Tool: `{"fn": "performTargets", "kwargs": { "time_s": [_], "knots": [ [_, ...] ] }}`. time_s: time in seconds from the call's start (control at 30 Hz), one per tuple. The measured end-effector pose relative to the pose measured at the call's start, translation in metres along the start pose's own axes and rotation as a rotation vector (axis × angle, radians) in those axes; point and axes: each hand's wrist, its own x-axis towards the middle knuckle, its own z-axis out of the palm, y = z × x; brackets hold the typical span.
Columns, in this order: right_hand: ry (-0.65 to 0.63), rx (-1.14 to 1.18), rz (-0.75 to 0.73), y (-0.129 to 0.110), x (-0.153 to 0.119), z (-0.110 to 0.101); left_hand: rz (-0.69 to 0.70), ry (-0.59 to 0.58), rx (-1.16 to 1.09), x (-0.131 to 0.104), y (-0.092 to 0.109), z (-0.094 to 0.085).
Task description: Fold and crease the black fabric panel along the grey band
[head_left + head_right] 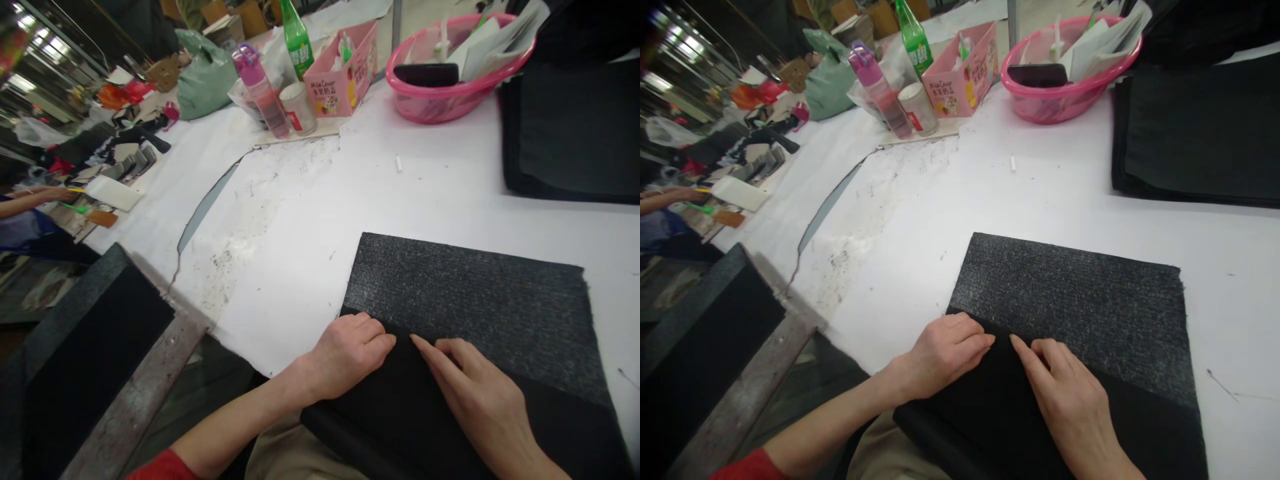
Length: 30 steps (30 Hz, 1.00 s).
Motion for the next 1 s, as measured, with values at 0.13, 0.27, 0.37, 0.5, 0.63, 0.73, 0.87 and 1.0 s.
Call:
{"fn": "performTargets", "kwargs": {
  "time_s": [0.13,0.27,0.37,0.5,0.63,0.73,0.87,1.0],
  "knots": [
    [-0.007,-0.056,-0.049,0.001,-0.002,0.002,-0.025,-0.007,0.026,-0.001,-0.001,0.007],
    [-0.022,-0.087,-0.062,0.001,-0.001,0.001,-0.044,-0.026,0.004,-0.003,-0.003,0.008],
    [-0.024,-0.083,-0.064,0.002,-0.001,0.001,-0.035,-0.044,0.005,-0.001,-0.005,0.005],
    [0.012,-0.027,-0.058,0.002,-0.004,0.003,-0.032,-0.071,-0.032,0.003,-0.009,-0.001],
    [0.02,-0.008,-0.071,0.002,-0.005,0.003,-0.038,-0.059,-0.001,0.012,-0.01,-0.003],
    [0.011,-0.006,-0.083,0.001,-0.004,0.002,-0.003,-0.067,0.005,0.022,-0.009,0.001],
    [0.018,-0.017,-0.084,0.001,-0.002,0.001,0.035,-0.091,0.019,0.032,-0.009,0.008],
    [0.018,-0.026,-0.078,0.001,-0.002,0.002,0.048,-0.115,0.046,0.037,-0.009,0.013]
  ]
}}
